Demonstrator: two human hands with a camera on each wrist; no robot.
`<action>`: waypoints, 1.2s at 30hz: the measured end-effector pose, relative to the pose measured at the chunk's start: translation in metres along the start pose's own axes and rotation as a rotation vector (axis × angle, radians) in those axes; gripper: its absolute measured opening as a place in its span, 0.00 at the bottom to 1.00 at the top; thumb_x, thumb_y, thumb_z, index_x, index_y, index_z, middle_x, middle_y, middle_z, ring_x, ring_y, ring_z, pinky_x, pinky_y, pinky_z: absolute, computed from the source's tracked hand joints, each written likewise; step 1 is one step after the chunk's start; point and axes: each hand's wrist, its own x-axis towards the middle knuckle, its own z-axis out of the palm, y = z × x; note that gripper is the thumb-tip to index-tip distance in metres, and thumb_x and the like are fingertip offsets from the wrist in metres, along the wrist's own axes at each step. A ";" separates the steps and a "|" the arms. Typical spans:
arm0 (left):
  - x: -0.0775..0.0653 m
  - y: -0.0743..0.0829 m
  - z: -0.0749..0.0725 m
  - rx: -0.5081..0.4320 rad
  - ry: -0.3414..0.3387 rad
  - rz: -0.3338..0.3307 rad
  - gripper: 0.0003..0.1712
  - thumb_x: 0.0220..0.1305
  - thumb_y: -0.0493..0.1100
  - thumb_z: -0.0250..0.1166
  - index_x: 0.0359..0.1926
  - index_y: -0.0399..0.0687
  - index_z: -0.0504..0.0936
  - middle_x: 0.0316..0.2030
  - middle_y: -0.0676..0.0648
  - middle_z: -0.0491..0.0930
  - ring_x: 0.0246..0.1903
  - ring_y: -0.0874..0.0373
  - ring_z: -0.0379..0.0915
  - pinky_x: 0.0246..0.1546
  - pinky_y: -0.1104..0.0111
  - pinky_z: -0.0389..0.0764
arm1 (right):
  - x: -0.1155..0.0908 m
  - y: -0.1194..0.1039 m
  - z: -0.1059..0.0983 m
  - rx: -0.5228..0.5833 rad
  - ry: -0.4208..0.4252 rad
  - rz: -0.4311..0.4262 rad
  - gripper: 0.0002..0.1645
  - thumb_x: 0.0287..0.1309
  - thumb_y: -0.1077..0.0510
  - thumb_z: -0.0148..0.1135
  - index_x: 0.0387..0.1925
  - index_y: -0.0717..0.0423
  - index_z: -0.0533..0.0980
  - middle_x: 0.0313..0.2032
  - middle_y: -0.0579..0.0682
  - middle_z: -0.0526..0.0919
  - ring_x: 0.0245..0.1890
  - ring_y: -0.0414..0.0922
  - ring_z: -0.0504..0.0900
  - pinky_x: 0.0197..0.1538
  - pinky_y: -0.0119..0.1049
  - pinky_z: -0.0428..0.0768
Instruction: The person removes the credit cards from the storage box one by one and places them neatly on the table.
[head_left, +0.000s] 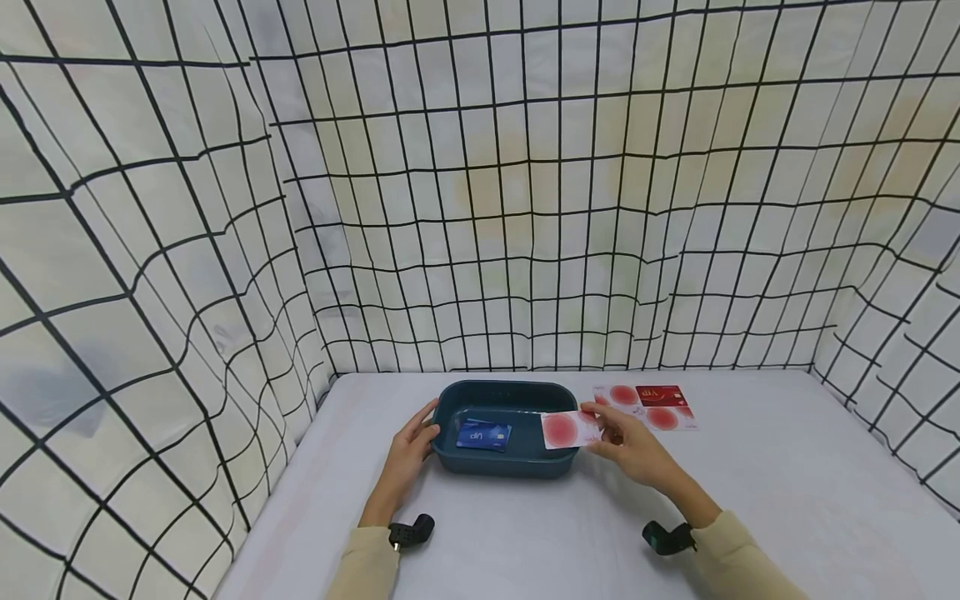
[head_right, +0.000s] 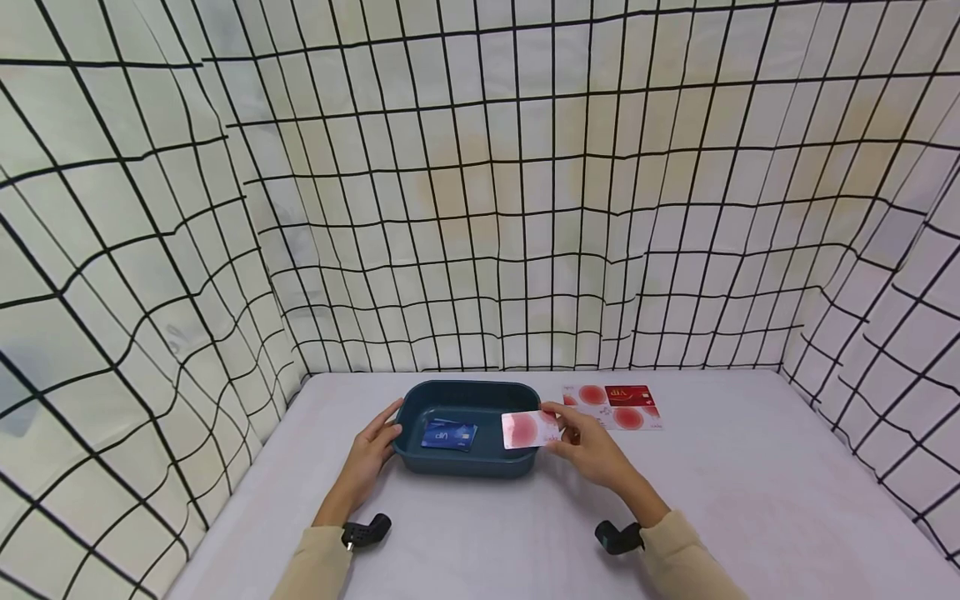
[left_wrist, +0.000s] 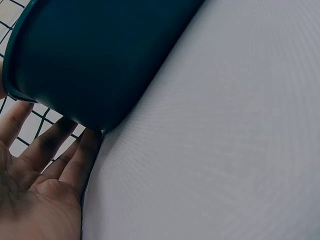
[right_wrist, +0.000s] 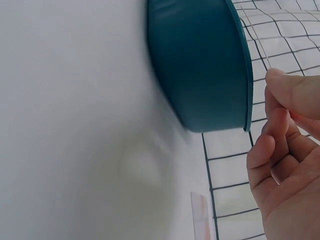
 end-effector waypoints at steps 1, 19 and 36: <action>0.000 0.000 0.000 0.000 0.000 0.000 0.28 0.77 0.43 0.56 0.75 0.63 0.69 0.72 0.38 0.71 0.69 0.44 0.71 0.66 0.57 0.78 | -0.001 0.002 -0.001 0.001 0.004 0.005 0.36 0.61 0.59 0.71 0.70 0.49 0.72 0.36 0.50 0.74 0.37 0.47 0.73 0.31 0.28 0.76; 0.000 -0.002 -0.002 0.004 -0.012 -0.004 0.27 0.78 0.45 0.55 0.74 0.66 0.69 0.73 0.41 0.69 0.71 0.46 0.69 0.69 0.53 0.75 | -0.014 0.019 -0.021 -0.021 0.048 0.022 0.39 0.61 0.62 0.70 0.73 0.47 0.70 0.35 0.52 0.73 0.36 0.47 0.73 0.31 0.28 0.77; 0.000 0.000 -0.001 0.003 -0.001 -0.011 0.27 0.77 0.44 0.56 0.73 0.67 0.70 0.72 0.40 0.70 0.69 0.46 0.71 0.67 0.55 0.77 | -0.019 0.035 -0.037 -0.064 0.095 0.073 0.38 0.61 0.60 0.71 0.72 0.52 0.70 0.39 0.53 0.73 0.39 0.47 0.72 0.32 0.28 0.77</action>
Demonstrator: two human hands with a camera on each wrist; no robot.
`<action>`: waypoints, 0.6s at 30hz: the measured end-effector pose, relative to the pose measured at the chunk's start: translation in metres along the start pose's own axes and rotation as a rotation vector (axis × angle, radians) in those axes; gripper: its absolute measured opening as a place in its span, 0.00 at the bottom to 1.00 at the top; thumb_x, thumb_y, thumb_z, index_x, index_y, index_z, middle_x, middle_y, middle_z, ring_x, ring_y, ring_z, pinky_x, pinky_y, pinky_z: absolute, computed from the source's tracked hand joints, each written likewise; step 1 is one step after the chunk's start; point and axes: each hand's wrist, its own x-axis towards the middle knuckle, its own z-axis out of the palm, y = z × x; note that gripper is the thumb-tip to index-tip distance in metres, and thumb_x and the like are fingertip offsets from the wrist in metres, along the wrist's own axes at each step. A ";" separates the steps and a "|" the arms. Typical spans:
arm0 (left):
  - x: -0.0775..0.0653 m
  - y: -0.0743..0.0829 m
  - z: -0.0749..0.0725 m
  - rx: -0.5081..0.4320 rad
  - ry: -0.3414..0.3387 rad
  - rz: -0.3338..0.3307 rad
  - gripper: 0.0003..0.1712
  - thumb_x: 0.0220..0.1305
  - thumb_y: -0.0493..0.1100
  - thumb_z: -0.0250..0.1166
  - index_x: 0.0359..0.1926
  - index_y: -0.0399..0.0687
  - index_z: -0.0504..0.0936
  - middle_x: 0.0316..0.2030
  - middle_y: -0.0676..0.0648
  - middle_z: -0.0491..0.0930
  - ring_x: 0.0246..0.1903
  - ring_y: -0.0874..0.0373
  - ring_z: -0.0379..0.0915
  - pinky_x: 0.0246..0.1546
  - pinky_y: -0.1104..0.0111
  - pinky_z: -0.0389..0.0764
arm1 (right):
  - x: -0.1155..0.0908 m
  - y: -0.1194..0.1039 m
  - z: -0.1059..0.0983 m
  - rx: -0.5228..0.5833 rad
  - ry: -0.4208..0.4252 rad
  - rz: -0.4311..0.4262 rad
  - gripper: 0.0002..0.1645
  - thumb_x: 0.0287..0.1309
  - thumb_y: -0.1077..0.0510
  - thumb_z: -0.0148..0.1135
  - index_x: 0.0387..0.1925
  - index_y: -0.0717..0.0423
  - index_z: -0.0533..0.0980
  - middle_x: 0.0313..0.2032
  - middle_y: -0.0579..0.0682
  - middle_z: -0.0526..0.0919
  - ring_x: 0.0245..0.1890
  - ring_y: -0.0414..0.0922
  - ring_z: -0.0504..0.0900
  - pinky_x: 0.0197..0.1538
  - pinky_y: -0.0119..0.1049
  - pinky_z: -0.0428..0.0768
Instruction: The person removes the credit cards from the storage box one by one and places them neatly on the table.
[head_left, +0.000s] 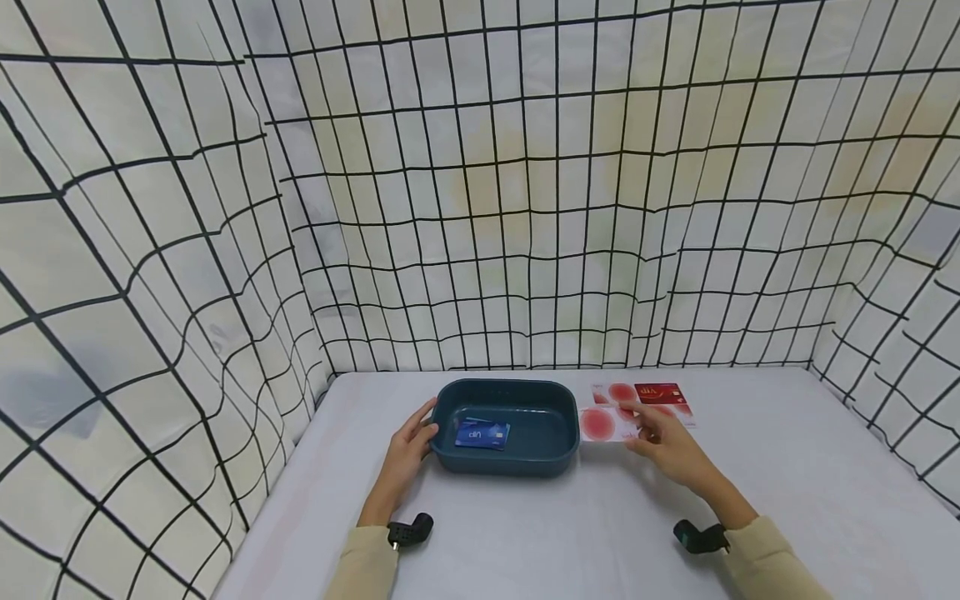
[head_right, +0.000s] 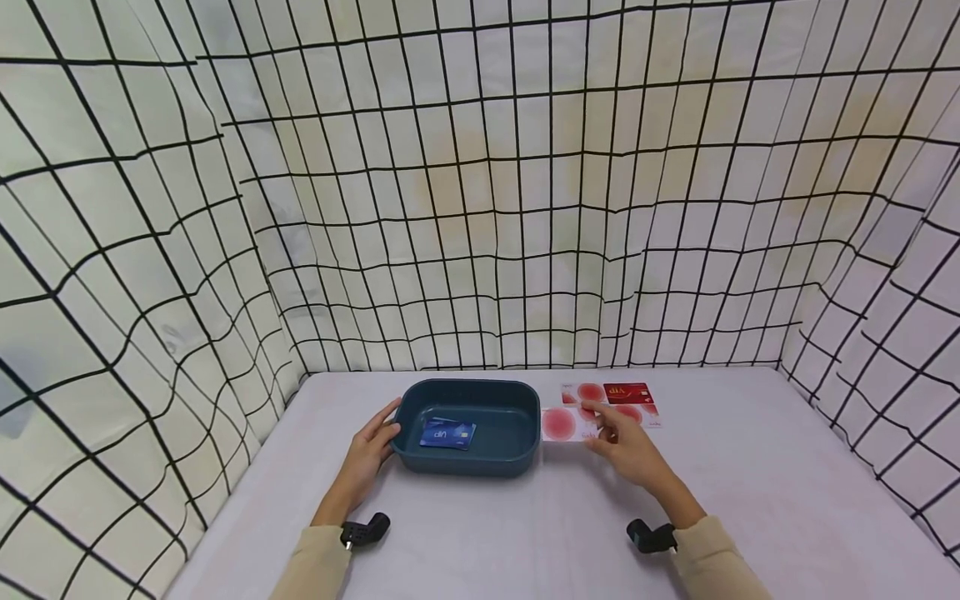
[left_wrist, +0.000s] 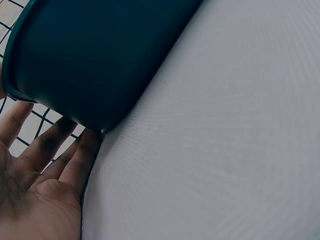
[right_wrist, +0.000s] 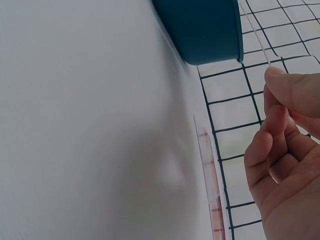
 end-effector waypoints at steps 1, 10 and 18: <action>0.000 0.000 0.000 -0.001 0.000 -0.001 0.27 0.77 0.43 0.56 0.73 0.67 0.70 0.72 0.40 0.70 0.69 0.46 0.71 0.67 0.55 0.77 | 0.000 0.002 -0.001 -0.001 0.005 -0.001 0.38 0.61 0.61 0.71 0.71 0.52 0.70 0.40 0.53 0.73 0.39 0.47 0.72 0.33 0.28 0.77; 0.000 0.000 0.000 -0.009 -0.001 -0.007 0.27 0.77 0.44 0.56 0.73 0.67 0.70 0.72 0.40 0.70 0.69 0.46 0.71 0.68 0.54 0.76 | 0.000 0.013 -0.007 0.008 -0.018 -0.002 0.35 0.63 0.61 0.69 0.70 0.55 0.71 0.39 0.53 0.75 0.36 0.46 0.72 0.32 0.29 0.76; 0.001 0.000 0.000 -0.013 -0.001 -0.007 0.27 0.77 0.43 0.56 0.73 0.67 0.70 0.73 0.41 0.69 0.70 0.47 0.70 0.68 0.53 0.75 | 0.002 0.023 -0.009 0.001 -0.059 0.027 0.34 0.63 0.61 0.68 0.69 0.56 0.71 0.37 0.52 0.74 0.37 0.47 0.72 0.31 0.28 0.76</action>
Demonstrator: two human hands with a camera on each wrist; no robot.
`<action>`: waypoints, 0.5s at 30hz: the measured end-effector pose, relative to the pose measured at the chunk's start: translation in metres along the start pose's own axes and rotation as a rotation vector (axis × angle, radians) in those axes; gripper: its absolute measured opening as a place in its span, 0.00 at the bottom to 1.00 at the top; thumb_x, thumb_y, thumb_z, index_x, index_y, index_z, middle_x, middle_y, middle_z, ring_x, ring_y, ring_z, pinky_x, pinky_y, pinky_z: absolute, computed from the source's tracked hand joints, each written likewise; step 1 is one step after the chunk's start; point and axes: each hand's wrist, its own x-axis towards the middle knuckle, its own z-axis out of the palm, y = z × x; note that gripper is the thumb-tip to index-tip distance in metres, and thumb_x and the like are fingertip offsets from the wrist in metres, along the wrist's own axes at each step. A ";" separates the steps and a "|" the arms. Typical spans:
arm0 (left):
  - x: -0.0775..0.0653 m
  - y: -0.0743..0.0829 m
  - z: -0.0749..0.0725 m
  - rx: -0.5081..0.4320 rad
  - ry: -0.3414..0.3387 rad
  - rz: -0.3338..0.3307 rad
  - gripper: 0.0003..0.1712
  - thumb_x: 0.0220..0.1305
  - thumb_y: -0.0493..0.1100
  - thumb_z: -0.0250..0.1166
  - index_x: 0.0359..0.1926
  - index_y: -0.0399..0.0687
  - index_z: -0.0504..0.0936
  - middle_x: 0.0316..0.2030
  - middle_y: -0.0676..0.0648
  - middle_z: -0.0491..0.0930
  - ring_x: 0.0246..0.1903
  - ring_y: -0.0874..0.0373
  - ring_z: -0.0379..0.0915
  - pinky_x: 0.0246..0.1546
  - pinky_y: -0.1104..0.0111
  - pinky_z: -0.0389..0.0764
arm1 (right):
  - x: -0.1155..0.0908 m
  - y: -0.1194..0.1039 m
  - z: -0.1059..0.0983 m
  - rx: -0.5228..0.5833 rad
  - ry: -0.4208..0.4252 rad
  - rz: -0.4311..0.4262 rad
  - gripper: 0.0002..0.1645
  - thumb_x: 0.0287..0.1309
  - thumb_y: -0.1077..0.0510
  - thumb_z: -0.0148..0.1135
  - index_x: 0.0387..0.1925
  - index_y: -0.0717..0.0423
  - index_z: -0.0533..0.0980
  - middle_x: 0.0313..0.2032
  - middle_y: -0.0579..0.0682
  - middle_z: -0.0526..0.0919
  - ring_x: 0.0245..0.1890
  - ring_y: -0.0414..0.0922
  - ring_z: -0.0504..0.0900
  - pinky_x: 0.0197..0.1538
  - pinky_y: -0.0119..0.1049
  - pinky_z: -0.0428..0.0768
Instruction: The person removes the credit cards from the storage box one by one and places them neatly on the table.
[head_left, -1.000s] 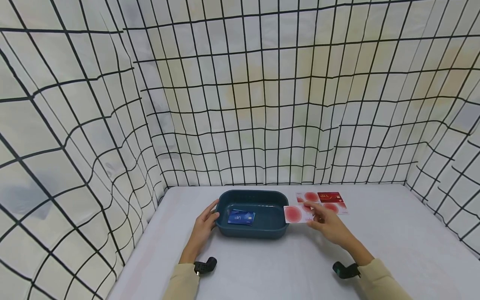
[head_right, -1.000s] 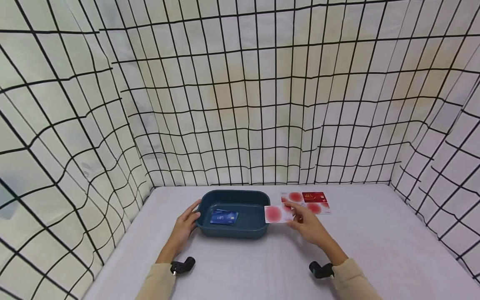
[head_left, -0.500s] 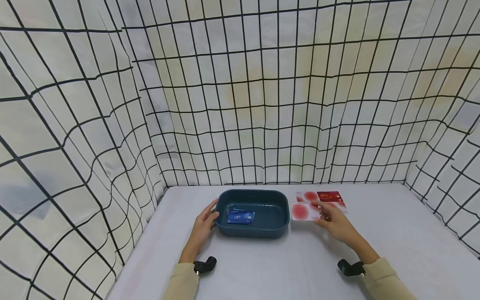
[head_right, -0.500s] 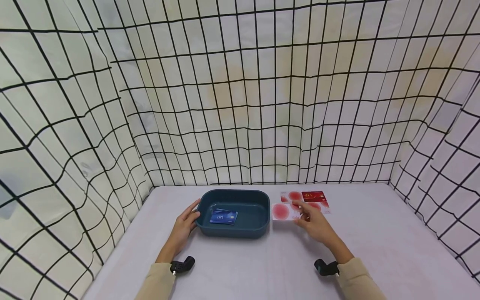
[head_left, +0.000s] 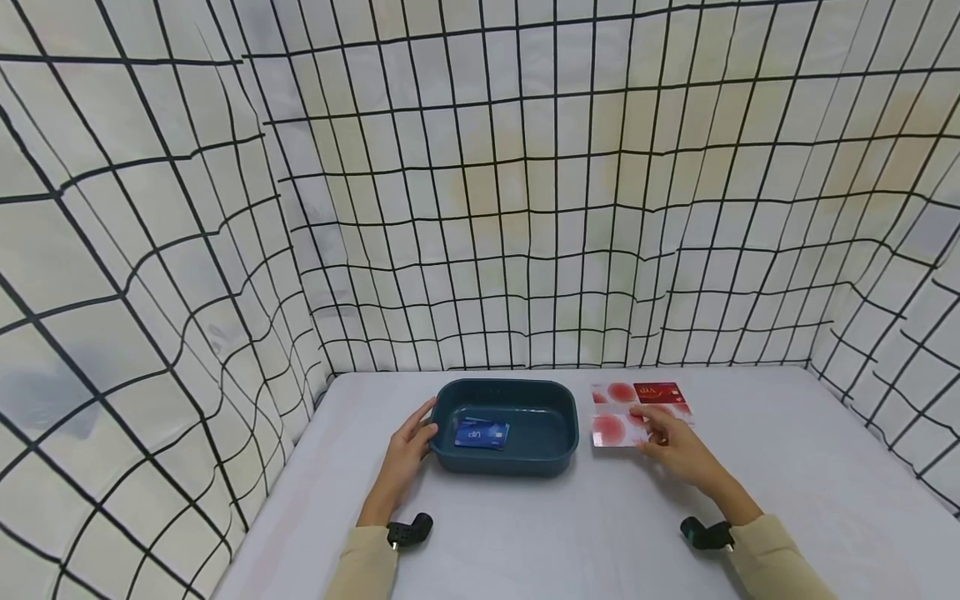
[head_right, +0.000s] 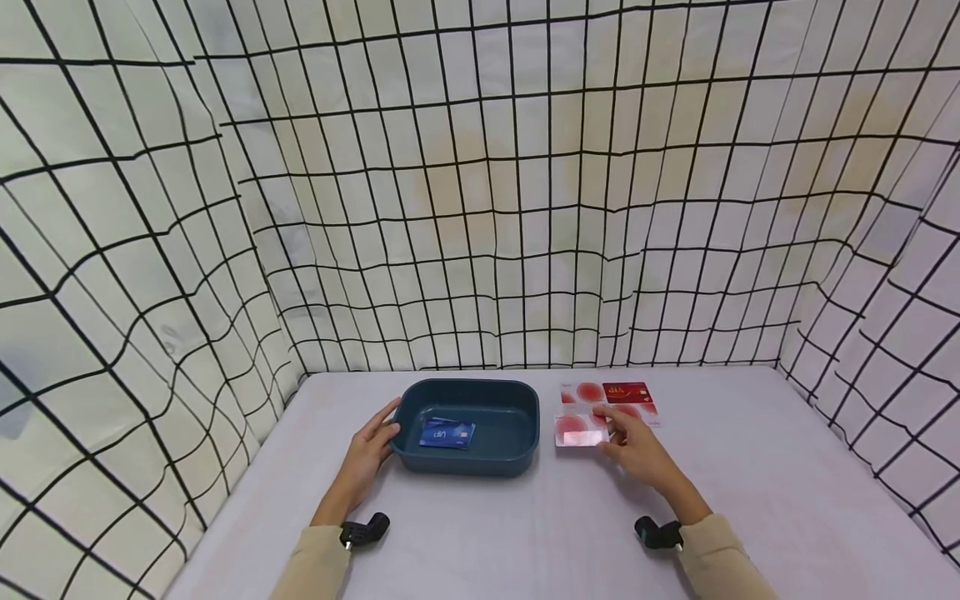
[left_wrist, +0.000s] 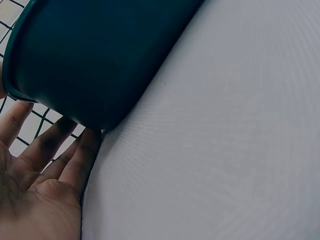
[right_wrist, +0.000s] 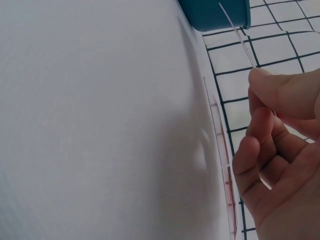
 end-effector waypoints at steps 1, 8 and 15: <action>0.000 0.000 0.000 0.000 0.000 -0.001 0.27 0.77 0.43 0.56 0.73 0.67 0.70 0.73 0.41 0.69 0.70 0.47 0.70 0.68 0.54 0.75 | 0.000 0.000 0.000 -0.002 -0.002 0.014 0.34 0.63 0.61 0.68 0.70 0.55 0.71 0.37 0.52 0.74 0.38 0.47 0.72 0.31 0.28 0.77; 0.000 0.000 -0.001 0.011 0.006 0.003 0.28 0.77 0.44 0.56 0.74 0.65 0.69 0.73 0.40 0.69 0.70 0.46 0.71 0.67 0.55 0.77 | -0.001 0.003 -0.001 -0.040 -0.025 0.093 0.37 0.62 0.61 0.69 0.72 0.57 0.69 0.37 0.53 0.72 0.40 0.48 0.71 0.31 0.29 0.76; 0.001 -0.001 -0.001 0.009 -0.005 -0.005 0.27 0.77 0.45 0.56 0.74 0.67 0.69 0.74 0.41 0.68 0.71 0.47 0.68 0.69 0.53 0.74 | -0.002 0.009 -0.001 -0.109 -0.025 0.094 0.35 0.61 0.62 0.69 0.69 0.58 0.71 0.33 0.52 0.71 0.36 0.47 0.70 0.31 0.31 0.72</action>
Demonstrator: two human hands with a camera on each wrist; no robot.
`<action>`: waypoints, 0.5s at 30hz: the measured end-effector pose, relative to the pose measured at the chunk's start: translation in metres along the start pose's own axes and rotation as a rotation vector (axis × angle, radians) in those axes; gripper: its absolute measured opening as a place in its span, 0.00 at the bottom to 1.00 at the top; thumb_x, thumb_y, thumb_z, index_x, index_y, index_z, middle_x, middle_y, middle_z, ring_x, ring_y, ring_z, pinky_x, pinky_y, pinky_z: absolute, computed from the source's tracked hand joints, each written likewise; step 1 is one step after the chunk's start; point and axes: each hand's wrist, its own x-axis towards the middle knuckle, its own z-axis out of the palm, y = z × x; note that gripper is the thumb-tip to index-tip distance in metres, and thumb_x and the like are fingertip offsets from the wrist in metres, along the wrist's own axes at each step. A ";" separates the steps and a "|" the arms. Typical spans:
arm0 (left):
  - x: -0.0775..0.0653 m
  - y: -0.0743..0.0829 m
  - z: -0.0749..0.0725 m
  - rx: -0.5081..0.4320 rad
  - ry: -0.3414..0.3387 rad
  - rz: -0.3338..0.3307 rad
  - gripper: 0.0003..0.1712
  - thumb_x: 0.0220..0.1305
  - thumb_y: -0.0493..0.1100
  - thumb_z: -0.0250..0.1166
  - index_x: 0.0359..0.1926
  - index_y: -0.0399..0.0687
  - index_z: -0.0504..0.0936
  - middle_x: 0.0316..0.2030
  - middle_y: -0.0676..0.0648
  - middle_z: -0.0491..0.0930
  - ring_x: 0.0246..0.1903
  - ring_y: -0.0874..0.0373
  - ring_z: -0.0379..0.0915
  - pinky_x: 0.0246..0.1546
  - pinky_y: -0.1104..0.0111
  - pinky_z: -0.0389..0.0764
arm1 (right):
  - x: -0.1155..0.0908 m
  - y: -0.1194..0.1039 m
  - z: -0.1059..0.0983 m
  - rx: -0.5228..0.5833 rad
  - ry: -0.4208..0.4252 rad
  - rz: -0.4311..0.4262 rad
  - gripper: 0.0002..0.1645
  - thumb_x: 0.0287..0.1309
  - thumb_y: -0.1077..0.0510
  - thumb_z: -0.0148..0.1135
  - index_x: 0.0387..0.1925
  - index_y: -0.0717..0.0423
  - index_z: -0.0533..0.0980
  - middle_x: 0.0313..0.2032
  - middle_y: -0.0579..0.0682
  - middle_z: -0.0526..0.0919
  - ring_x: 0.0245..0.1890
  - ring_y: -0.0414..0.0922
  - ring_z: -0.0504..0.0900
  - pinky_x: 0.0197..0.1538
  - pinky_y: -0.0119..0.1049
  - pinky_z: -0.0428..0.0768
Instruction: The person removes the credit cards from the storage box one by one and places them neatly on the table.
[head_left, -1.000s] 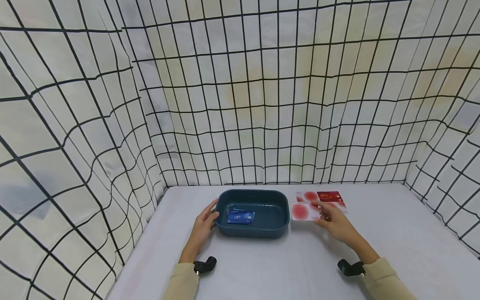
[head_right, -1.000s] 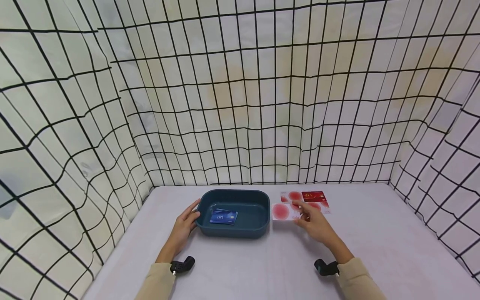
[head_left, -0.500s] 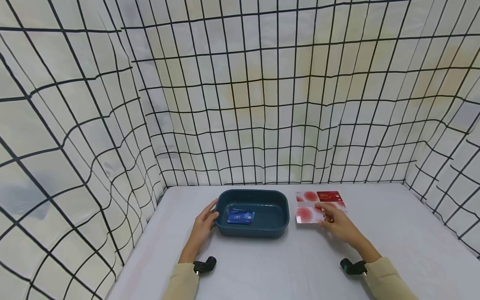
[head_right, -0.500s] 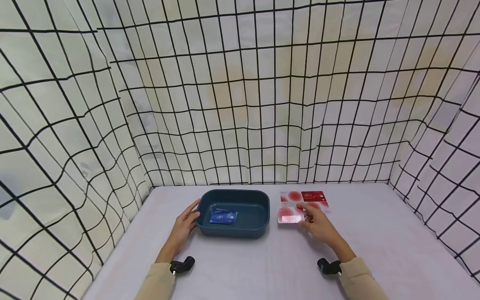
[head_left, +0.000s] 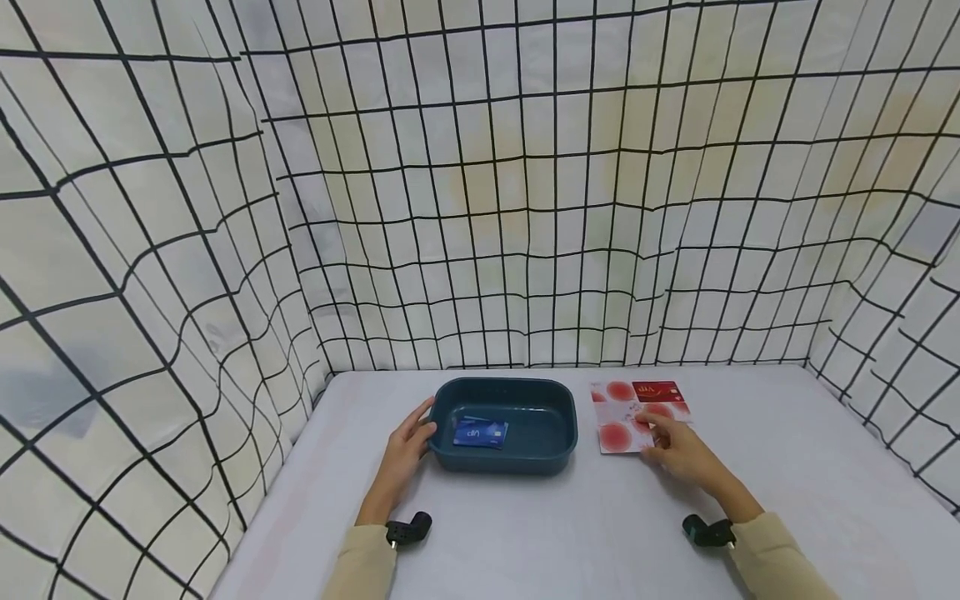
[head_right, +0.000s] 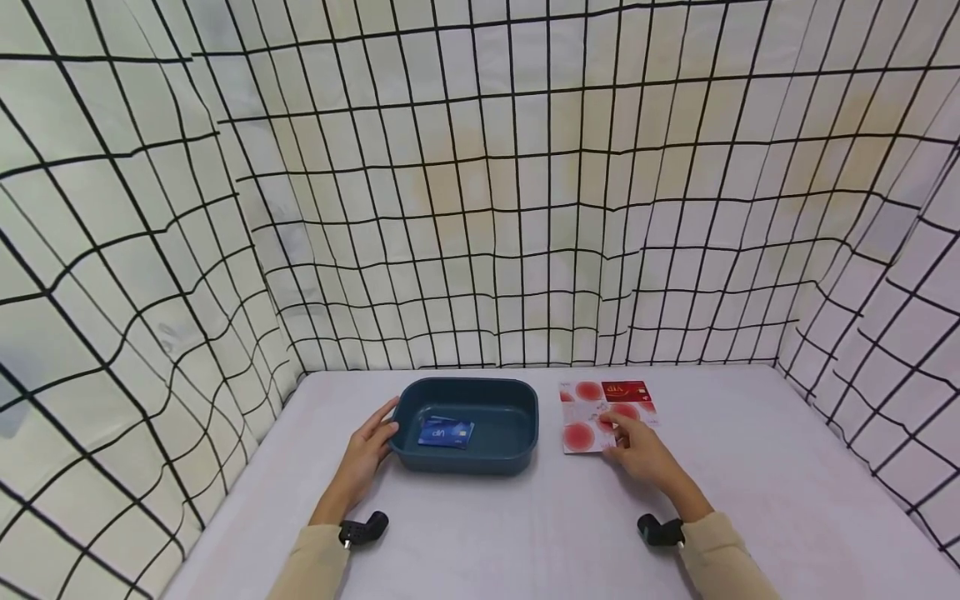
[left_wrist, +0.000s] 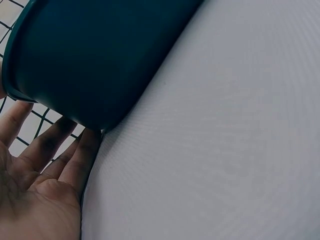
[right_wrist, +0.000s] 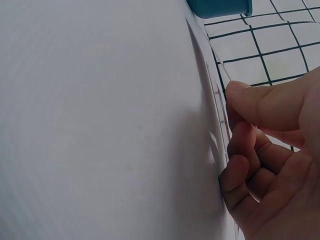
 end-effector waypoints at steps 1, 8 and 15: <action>0.000 0.000 0.000 -0.001 0.001 -0.002 0.27 0.77 0.46 0.56 0.74 0.67 0.69 0.74 0.41 0.68 0.71 0.47 0.68 0.69 0.53 0.74 | 0.000 0.000 0.000 -0.008 -0.001 0.003 0.35 0.61 0.62 0.69 0.69 0.58 0.71 0.33 0.52 0.71 0.36 0.47 0.70 0.31 0.31 0.71; 0.002 0.001 0.001 -0.007 0.007 -0.007 0.27 0.77 0.45 0.57 0.73 0.67 0.70 0.74 0.42 0.68 0.72 0.47 0.67 0.70 0.51 0.73 | 0.000 0.002 -0.002 -0.045 -0.010 0.013 0.35 0.61 0.62 0.69 0.69 0.61 0.70 0.33 0.51 0.73 0.36 0.47 0.71 0.33 0.32 0.71; 0.001 0.000 0.001 0.005 0.007 -0.001 0.28 0.77 0.44 0.56 0.75 0.65 0.68 0.74 0.40 0.67 0.72 0.45 0.67 0.70 0.50 0.72 | 0.000 0.003 -0.001 -0.057 -0.028 0.004 0.35 0.61 0.61 0.69 0.68 0.62 0.71 0.32 0.51 0.71 0.37 0.47 0.70 0.34 0.33 0.69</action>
